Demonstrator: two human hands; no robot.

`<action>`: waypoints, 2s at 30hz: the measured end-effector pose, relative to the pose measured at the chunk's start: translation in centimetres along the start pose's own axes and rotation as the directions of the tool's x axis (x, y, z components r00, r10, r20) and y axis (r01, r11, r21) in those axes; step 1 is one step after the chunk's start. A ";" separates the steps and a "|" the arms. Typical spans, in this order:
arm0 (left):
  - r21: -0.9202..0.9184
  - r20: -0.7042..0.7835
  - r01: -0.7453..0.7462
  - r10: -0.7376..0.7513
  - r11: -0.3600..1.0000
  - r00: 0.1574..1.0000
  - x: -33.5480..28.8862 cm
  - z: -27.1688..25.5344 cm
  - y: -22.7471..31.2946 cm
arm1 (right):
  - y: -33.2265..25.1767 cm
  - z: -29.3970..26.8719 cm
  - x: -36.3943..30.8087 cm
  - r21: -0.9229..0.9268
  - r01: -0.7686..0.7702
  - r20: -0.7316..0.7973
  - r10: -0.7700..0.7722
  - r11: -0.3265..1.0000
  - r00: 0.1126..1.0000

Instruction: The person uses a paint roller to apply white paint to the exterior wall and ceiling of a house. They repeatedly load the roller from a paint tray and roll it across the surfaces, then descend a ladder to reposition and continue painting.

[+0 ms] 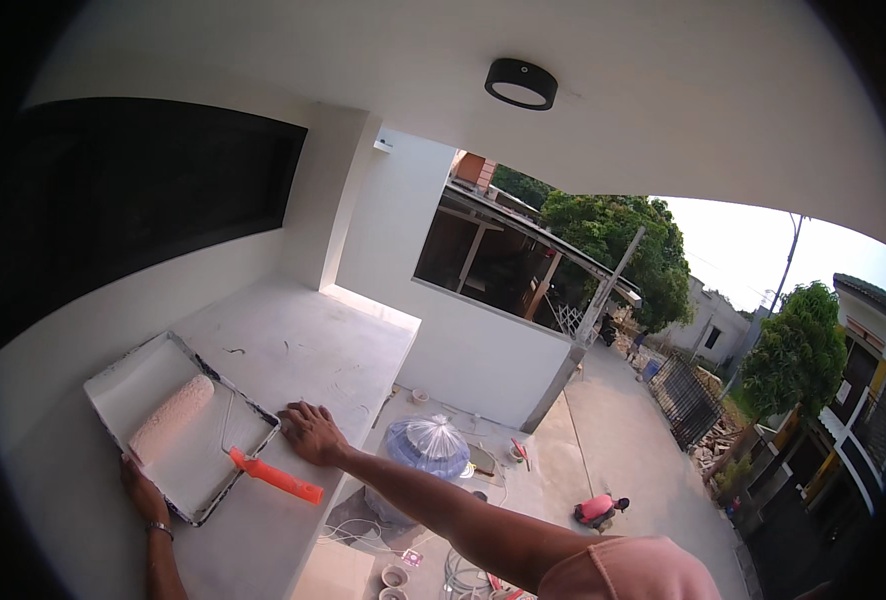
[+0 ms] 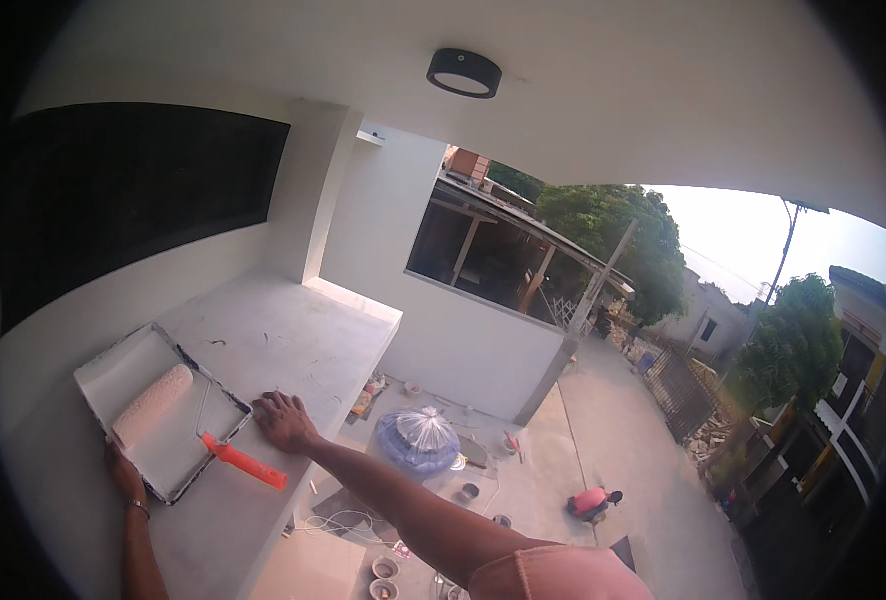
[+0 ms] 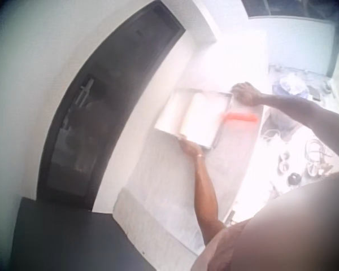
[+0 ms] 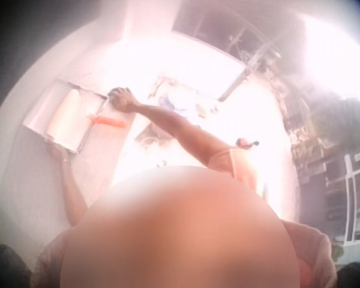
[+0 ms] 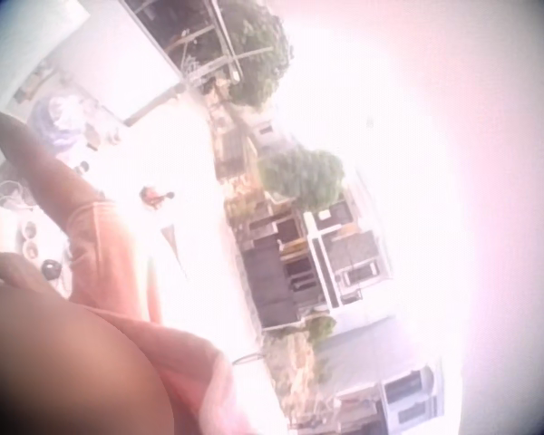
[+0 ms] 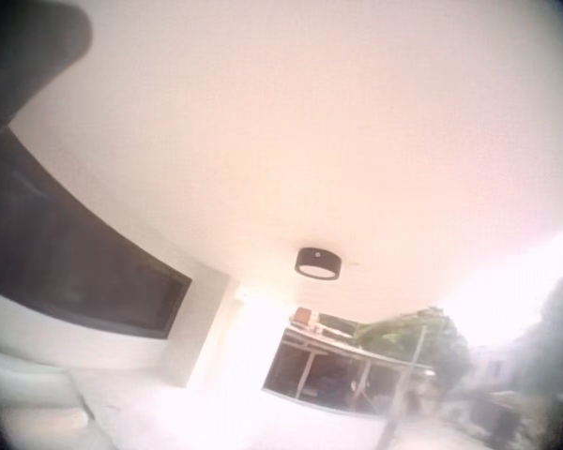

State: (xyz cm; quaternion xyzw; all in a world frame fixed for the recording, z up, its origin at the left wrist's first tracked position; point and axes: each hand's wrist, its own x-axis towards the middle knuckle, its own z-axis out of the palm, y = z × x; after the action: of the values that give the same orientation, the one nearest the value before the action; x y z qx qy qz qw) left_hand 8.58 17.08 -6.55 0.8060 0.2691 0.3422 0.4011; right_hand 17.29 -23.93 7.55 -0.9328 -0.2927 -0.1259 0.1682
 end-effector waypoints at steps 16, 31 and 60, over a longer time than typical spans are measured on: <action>-0.428 -0.098 0.074 -0.127 0.901 0.987 -2.7 -2.6 7.9 | -11.7 -7.9 -5.7 0.345 -0.205 0.189 0.146 0.916 0.971; -0.383 -0.111 0.144 -0.200 0.912 0.973 -3.9 -4.9 11.8 | -12.8 -12.9 -4.7 0.123 -0.425 0.616 0.266 0.897 0.741; -0.042 -0.248 -0.084 0.071 0.996 0.966 -1.4 -2.0 8.5 | -15.3 -18.1 -5.3 0.000 -0.406 0.559 0.336 0.914 0.758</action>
State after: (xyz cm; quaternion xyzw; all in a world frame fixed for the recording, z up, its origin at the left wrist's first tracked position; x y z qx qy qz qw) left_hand 7.52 12.50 0.91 0.7565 0.2761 0.4617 0.3718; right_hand 1.59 -21.79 25.94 -0.9565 -0.1448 0.2001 0.1554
